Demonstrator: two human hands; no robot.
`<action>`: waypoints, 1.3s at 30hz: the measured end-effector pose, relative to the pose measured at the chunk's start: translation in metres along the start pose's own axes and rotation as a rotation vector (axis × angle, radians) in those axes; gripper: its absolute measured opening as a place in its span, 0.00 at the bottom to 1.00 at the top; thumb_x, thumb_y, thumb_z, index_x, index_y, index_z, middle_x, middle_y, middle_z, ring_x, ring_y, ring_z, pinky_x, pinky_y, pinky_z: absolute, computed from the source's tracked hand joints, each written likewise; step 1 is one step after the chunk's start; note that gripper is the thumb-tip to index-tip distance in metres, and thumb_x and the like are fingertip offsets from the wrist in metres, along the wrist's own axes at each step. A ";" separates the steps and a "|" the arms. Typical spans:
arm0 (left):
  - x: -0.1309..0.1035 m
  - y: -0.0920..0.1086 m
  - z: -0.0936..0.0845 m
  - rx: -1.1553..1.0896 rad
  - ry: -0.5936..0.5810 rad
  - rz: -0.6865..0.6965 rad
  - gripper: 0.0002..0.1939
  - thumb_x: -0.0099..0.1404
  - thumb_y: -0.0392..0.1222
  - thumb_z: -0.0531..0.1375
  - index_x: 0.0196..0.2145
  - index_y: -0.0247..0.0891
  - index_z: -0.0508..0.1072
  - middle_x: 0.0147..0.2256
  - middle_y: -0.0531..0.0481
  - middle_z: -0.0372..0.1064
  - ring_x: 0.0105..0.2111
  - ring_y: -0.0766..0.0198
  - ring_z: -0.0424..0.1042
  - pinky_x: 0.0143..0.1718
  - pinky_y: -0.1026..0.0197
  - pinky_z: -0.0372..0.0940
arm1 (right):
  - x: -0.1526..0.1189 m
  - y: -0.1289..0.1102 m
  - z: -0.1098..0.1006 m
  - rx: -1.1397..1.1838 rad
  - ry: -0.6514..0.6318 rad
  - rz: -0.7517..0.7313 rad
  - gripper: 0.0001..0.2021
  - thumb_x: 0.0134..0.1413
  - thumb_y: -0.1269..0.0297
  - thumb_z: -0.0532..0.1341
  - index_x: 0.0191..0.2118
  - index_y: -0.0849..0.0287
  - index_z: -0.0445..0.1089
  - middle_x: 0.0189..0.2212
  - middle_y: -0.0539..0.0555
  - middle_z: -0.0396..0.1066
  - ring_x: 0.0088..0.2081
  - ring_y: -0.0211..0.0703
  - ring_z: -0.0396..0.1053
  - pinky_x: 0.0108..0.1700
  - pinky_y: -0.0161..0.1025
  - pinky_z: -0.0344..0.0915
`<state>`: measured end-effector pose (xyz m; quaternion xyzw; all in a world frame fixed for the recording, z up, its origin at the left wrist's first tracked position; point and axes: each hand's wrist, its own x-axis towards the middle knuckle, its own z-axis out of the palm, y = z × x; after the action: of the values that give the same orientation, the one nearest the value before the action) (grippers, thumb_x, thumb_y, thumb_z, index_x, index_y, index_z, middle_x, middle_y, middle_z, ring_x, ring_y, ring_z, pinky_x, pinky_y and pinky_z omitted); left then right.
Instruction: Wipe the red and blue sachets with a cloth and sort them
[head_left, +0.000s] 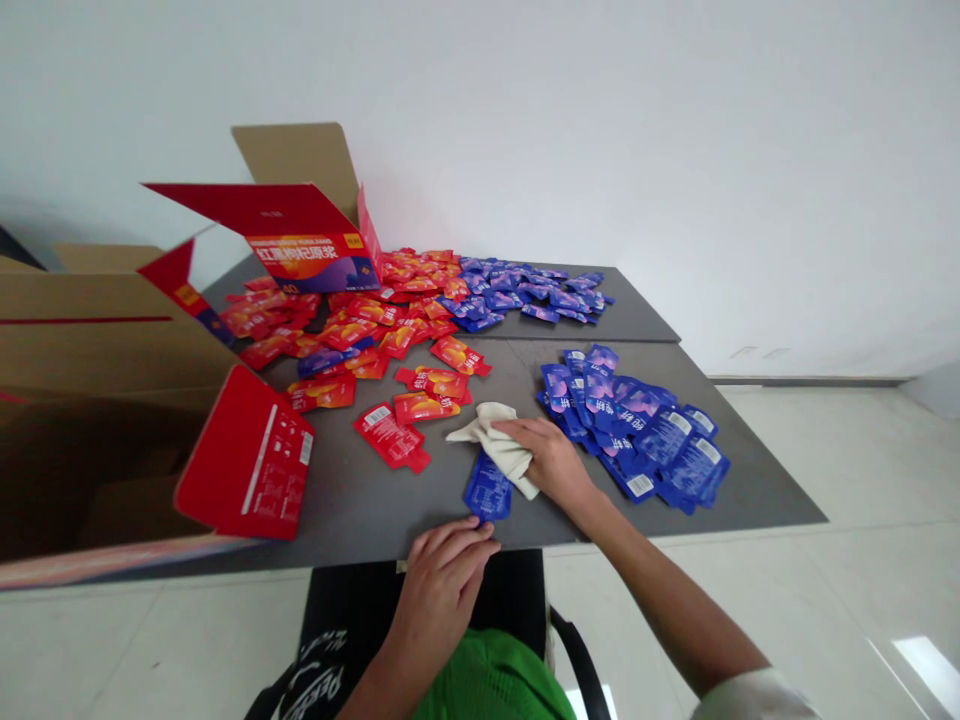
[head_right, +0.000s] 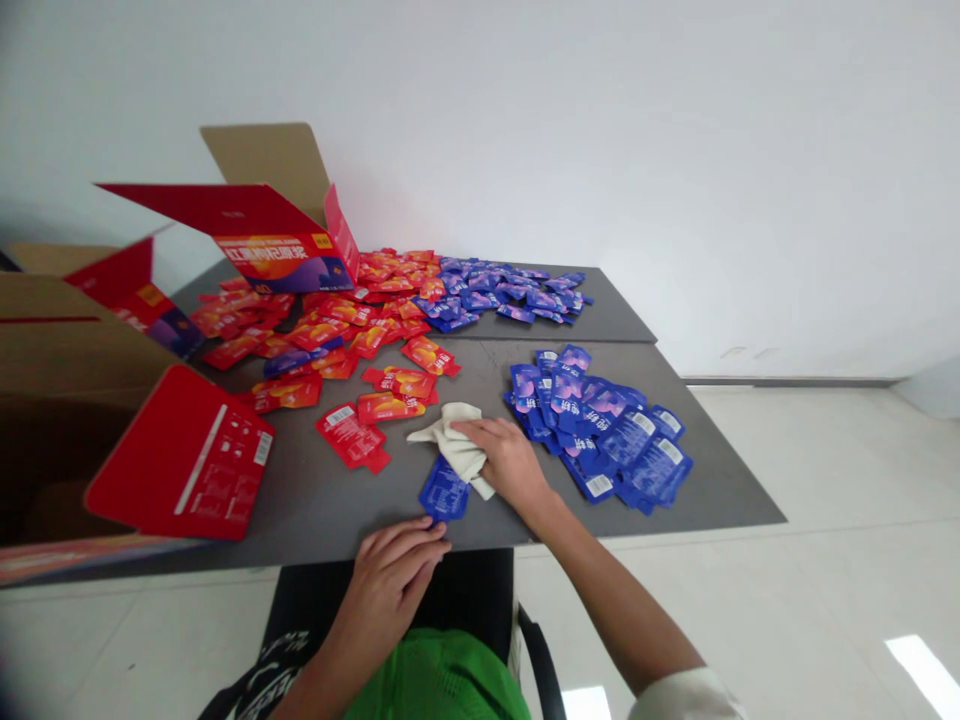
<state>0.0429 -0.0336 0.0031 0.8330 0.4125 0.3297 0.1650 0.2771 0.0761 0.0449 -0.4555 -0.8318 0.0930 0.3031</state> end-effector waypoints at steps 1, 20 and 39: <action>0.001 0.000 -0.001 0.008 -0.008 0.003 0.13 0.75 0.34 0.57 0.49 0.45 0.79 0.51 0.50 0.80 0.53 0.54 0.75 0.52 0.50 0.65 | 0.002 0.002 -0.004 -0.006 0.040 0.015 0.23 0.62 0.76 0.64 0.61 0.54 0.74 0.54 0.58 0.80 0.48 0.51 0.77 0.50 0.47 0.70; 0.113 0.028 0.005 0.512 -0.188 -0.282 0.26 0.67 0.52 0.65 0.56 0.31 0.74 0.47 0.35 0.73 0.48 0.44 0.72 0.48 0.47 0.66 | -0.120 -0.029 -0.005 0.415 0.493 0.402 0.17 0.61 0.62 0.69 0.55 0.49 0.80 0.51 0.59 0.81 0.49 0.57 0.81 0.50 0.51 0.80; 0.180 0.018 -0.015 0.072 -0.324 -0.334 0.15 0.75 0.45 0.52 0.35 0.38 0.73 0.34 0.45 0.77 0.37 0.55 0.77 0.39 0.58 0.65 | -0.126 -0.006 -0.040 1.073 -0.034 0.106 0.19 0.54 0.53 0.74 0.50 0.52 0.83 0.41 0.59 0.84 0.41 0.48 0.80 0.44 0.41 0.74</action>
<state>0.1222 0.0986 0.0983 0.8005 0.5242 0.1452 0.2515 0.3471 -0.0346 0.0261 -0.2763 -0.6482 0.5273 0.4749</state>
